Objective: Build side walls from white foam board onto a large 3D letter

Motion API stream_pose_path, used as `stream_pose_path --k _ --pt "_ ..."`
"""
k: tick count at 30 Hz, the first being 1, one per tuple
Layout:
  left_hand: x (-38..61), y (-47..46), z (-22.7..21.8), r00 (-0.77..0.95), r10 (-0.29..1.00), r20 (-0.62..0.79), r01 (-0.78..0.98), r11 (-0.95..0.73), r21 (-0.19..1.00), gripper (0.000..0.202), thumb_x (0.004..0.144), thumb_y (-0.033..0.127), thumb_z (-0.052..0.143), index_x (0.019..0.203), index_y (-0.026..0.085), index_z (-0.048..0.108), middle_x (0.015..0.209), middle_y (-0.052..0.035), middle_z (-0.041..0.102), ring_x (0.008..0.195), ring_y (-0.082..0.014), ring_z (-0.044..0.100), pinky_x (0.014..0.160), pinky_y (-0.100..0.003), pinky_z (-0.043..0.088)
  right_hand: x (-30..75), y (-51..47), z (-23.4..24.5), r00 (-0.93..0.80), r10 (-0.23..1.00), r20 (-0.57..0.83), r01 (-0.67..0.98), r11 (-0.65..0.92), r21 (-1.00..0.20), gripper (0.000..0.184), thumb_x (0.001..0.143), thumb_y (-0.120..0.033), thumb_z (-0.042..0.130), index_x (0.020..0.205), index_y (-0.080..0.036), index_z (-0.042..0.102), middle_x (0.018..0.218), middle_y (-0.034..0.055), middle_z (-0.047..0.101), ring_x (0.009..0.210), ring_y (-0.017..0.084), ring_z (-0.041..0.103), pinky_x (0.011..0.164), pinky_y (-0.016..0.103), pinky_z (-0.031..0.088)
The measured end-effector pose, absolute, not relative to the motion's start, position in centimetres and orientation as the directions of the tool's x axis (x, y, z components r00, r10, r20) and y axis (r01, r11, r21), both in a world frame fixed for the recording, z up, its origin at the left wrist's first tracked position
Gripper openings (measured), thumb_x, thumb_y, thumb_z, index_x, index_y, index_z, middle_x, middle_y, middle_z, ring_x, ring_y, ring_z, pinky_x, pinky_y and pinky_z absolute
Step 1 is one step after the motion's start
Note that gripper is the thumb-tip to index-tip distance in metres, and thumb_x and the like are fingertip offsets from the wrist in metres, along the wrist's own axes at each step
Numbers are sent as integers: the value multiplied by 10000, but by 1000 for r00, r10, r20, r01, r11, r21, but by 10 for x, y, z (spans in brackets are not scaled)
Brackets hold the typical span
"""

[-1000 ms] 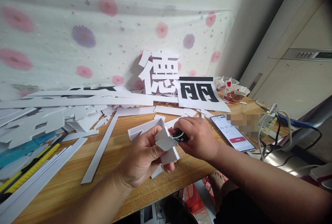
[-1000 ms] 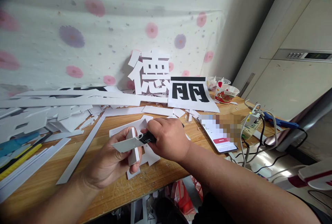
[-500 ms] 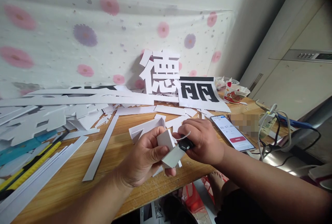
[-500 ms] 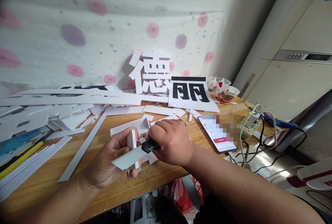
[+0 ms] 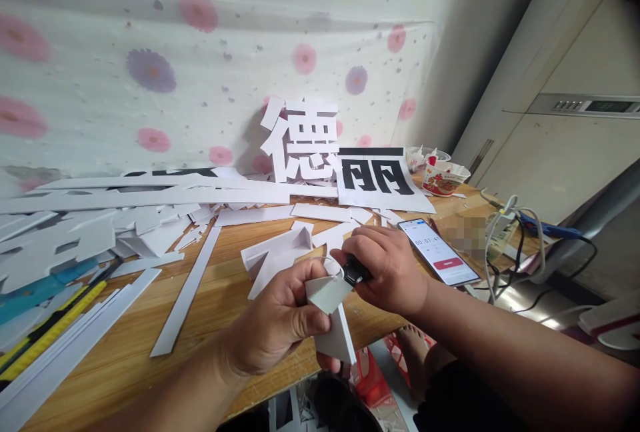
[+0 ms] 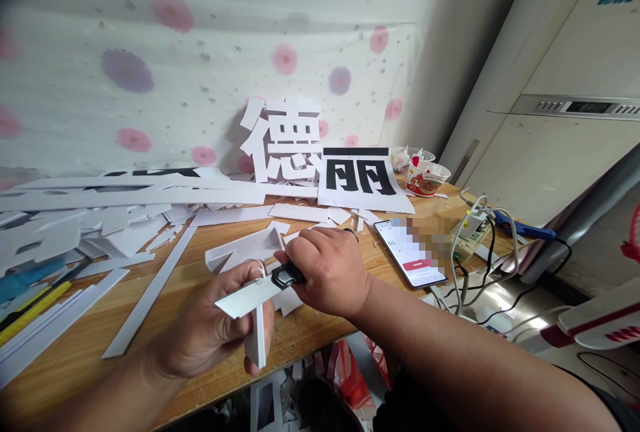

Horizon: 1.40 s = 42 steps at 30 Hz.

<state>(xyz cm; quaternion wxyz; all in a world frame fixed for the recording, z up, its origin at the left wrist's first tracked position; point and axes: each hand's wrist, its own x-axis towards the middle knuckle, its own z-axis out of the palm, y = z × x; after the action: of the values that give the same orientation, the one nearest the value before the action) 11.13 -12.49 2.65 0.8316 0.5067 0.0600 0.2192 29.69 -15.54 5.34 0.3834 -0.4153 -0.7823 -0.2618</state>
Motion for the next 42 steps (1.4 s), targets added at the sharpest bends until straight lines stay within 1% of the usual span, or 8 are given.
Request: stream_pose_path --k 6,12,14,17,20,25,32,42 --pt "113 -132 35 950 311 26 -155 395 906 338 714 366 781 832 155 547 661 -48 705 525 -128 654 487 -167 504 305 -162 49 -330 485 810 857 513 42 161 847 -175 520 688 -197 504 567 -7 527 505 124 434 512 274 317" --pt "113 -128 31 913 407 40 -202 363 910 366 720 370 776 784 166 480 656 -40 694 525 -138 652 497 -202 520 326 -175 51 -258 534 805 690 685 -233 154 790 -110 590 786 -211 474 624 -50 479 538 91 426 523 239 329" --pt "113 -126 30 883 468 36 -211 327 921 354 744 393 748 796 162 485 644 -33 673 507 -129 632 475 -201 515 331 -181 57 -276 672 687 558 694 -455 156 831 -210 624 834 -211 467 688 -38 501 580 88 457 536 221 378" --pt "113 -123 31 828 560 4 -196 283 939 347 788 452 682 811 161 494 624 -20 633 452 -104 575 412 -185 483 334 -187 66 -383 847 367 254 479 -840 367 845 -511 609 938 -220 406 790 -17 518 581 83 491 486 205 413" --pt "114 -123 32 767 641 -30 -186 267 946 382 797 522 635 795 167 494 580 -2 593 386 -79 493 332 -150 400 333 -187 66 -519 841 152 98 235 -967 455 830 -630 549 914 -222 367 728 -47 498 483 65 498 419 185 388" --pt "118 -124 30 692 722 -27 -200 227 953 434 805 590 582 749 165 515 435 42 485 302 -45 327 284 -133 242 319 -179 57 -454 886 96 177 195 -965 423 898 -606 453 785 -200 406 605 -55 479 459 65 467 419 176 383" --pt "119 -123 34 684 729 -15 -268 271 924 416 761 565 657 734 178 508 434 75 431 311 -40 292 321 -161 252 302 -176 60 -442 860 255 375 436 -818 378 972 -490 368 727 -206 416 611 -41 465 514 79 421 478 194 355" --pt "116 -118 40 680 731 59 -368 270 890 433 744 510 701 633 154 482 464 68 424 334 -26 330 329 -129 271 290 -177 59 -441 860 258 567 489 -662 337 971 -444 360 745 -204 430 664 -32 446 574 99 374 533 215 319"
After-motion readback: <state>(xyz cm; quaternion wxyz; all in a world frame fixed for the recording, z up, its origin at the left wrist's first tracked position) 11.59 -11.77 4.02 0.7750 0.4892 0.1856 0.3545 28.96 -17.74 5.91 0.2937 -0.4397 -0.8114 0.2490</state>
